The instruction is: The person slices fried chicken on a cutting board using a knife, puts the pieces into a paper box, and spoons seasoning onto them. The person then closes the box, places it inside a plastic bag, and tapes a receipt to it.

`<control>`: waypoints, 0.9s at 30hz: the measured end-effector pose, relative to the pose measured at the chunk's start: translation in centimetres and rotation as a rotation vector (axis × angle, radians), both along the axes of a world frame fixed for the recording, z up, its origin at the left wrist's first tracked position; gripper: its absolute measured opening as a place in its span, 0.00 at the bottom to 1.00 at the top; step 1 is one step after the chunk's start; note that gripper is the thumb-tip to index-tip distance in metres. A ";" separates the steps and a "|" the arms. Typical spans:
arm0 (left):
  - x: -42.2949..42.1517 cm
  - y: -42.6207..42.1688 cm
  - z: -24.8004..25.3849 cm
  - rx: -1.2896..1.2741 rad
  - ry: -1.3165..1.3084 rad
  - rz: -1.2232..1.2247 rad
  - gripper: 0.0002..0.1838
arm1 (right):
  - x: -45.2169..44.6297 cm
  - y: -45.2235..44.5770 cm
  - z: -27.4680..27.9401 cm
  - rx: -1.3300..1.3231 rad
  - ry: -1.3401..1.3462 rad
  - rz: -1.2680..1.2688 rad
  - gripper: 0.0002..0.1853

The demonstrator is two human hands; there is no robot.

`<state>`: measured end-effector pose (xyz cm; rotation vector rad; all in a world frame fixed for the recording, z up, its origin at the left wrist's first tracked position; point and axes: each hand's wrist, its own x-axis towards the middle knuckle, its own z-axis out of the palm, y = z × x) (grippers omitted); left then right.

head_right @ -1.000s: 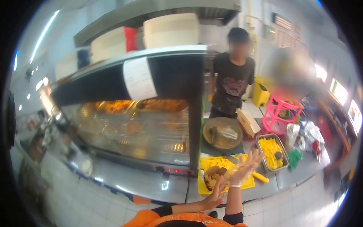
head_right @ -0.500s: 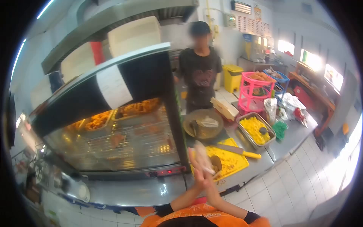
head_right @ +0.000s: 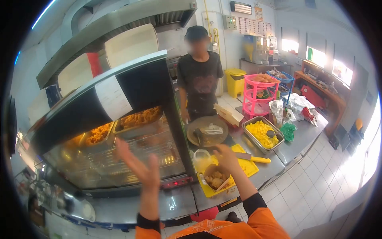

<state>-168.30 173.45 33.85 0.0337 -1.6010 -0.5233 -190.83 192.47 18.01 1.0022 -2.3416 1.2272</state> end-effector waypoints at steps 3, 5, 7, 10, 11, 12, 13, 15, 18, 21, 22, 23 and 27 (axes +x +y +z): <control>0.0 -2.8 7.5 -0.079 0.026 0.184 0.45 | 0.1 2.7 -2.5 0.014 -0.169 0.052 0.22; -0.4 -3.1 10.9 0.077 -0.010 0.019 0.42 | 0.1 4.8 -5.3 0.148 -0.325 0.068 0.26; -0.6 -3.5 12.7 0.141 -0.045 -0.178 0.34 | 0.8 6.3 -6.3 0.055 -0.373 0.063 0.25; 0.2 -1.9 9.4 -0.064 -0.170 -0.039 0.17 | -1.6 7.7 -9.0 -0.127 -0.499 0.047 0.24; 1.1 -2.1 5.7 -0.165 -0.254 0.021 0.14 | -1.9 8.4 -9.9 -0.173 -0.570 0.052 0.24; 1.9 -0.9 2.4 -0.352 -0.407 0.095 0.09 | -1.9 9.3 -9.9 -0.271 -0.645 0.071 0.24; 1.5 1.2 0.1 -0.466 -0.534 0.055 0.16 | -2.3 10.2 -9.1 -0.377 -0.707 0.091 0.23; 0.7 4.2 -9.5 -0.051 -0.766 -0.041 0.31 | -4.9 12.4 -9.0 -0.575 -0.711 0.099 0.22; 0.6 7.8 -21.5 0.178 -1.071 0.028 0.45 | -11.1 17.7 -9.0 -0.631 -0.607 -0.023 0.19; 0.1 11.8 -27.7 0.338 -1.077 -0.026 0.57 | -17.7 21.2 -5.9 -0.631 -0.582 -0.208 0.17; -1.3 13.0 -28.6 0.384 -0.994 -0.042 0.58 | -21.2 22.2 -5.7 -0.639 -0.537 -0.209 0.18; -2.4 14.2 -29.5 0.434 -0.916 -0.052 0.59 | -24.3 23.1 -5.7 -0.643 -0.501 -0.207 0.19; -6.4 12.5 -29.7 0.395 -1.375 -0.400 0.53 | -40.8 25.4 -6.7 -0.428 -0.296 -0.330 0.22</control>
